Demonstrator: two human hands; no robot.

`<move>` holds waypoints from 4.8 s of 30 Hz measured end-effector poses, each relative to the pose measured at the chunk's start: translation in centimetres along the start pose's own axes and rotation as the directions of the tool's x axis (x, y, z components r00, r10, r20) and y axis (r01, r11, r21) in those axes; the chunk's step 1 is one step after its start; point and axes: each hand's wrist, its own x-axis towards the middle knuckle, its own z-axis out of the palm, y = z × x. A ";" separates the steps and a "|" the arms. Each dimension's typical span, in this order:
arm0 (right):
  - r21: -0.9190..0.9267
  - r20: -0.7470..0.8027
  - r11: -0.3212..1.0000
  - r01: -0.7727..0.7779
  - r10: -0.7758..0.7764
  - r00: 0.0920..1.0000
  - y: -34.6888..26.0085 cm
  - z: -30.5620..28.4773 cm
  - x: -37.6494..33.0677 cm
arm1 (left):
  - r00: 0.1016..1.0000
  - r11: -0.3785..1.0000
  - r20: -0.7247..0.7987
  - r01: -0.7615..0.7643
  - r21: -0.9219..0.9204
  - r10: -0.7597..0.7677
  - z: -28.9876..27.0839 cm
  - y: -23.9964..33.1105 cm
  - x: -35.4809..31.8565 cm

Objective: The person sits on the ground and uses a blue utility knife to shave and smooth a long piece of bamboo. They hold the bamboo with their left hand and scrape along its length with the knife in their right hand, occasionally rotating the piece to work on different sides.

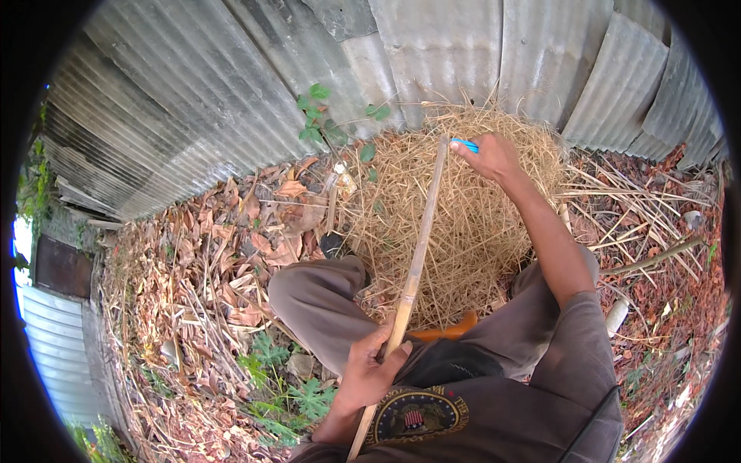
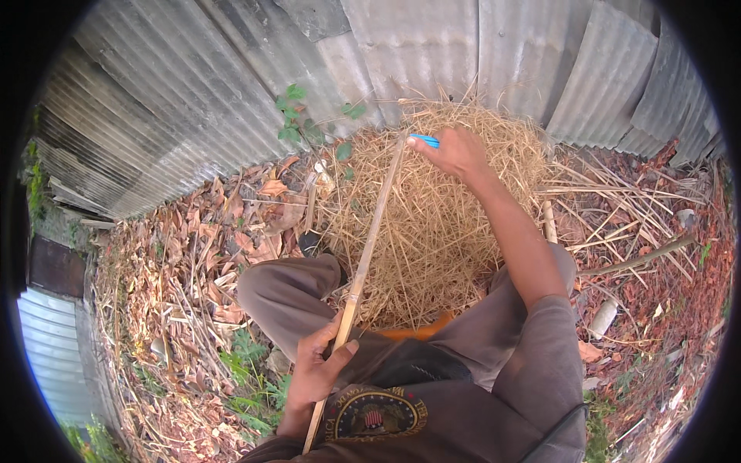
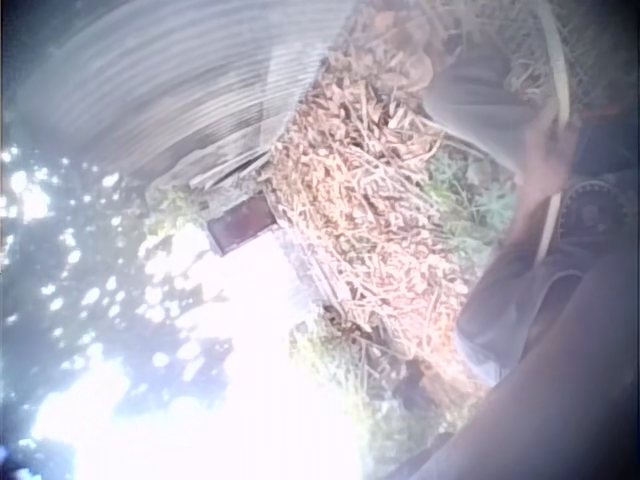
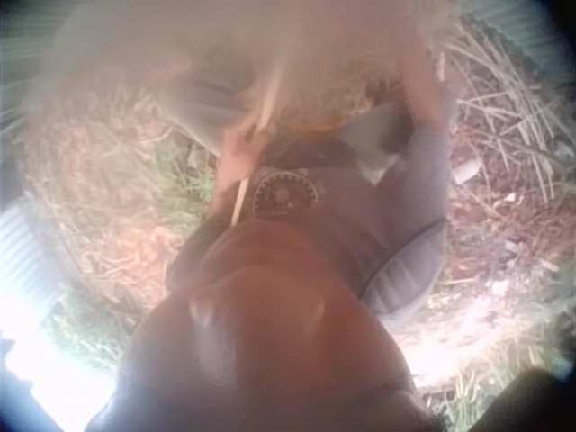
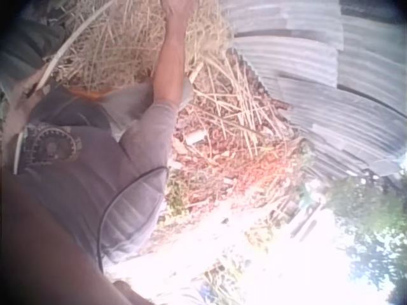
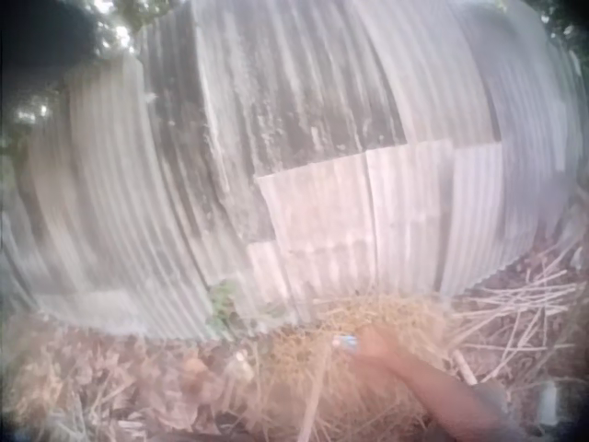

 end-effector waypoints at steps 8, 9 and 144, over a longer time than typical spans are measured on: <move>0.014 -0.139 0.983 -0.182 0.182 0.974 4.0 -2.0 1.5 | 0.996 0.994 0.031 0.088 -0.065 -0.087 -0.5 0.2 -1.1; 0.061 -0.141 0.987 -0.150 0.158 0.977 3.2 -2.5 0.8 | 0.992 0.982 0.009 0.129 -0.137 -0.129 -0.6 0.1 -1.0; 0.095 -0.202 0.979 -0.178 0.194 0.960 2.9 -3.7 1.9 | 0.884 0.882 0.467 0.238 -0.407 -0.023 -0.4 2.0 1.0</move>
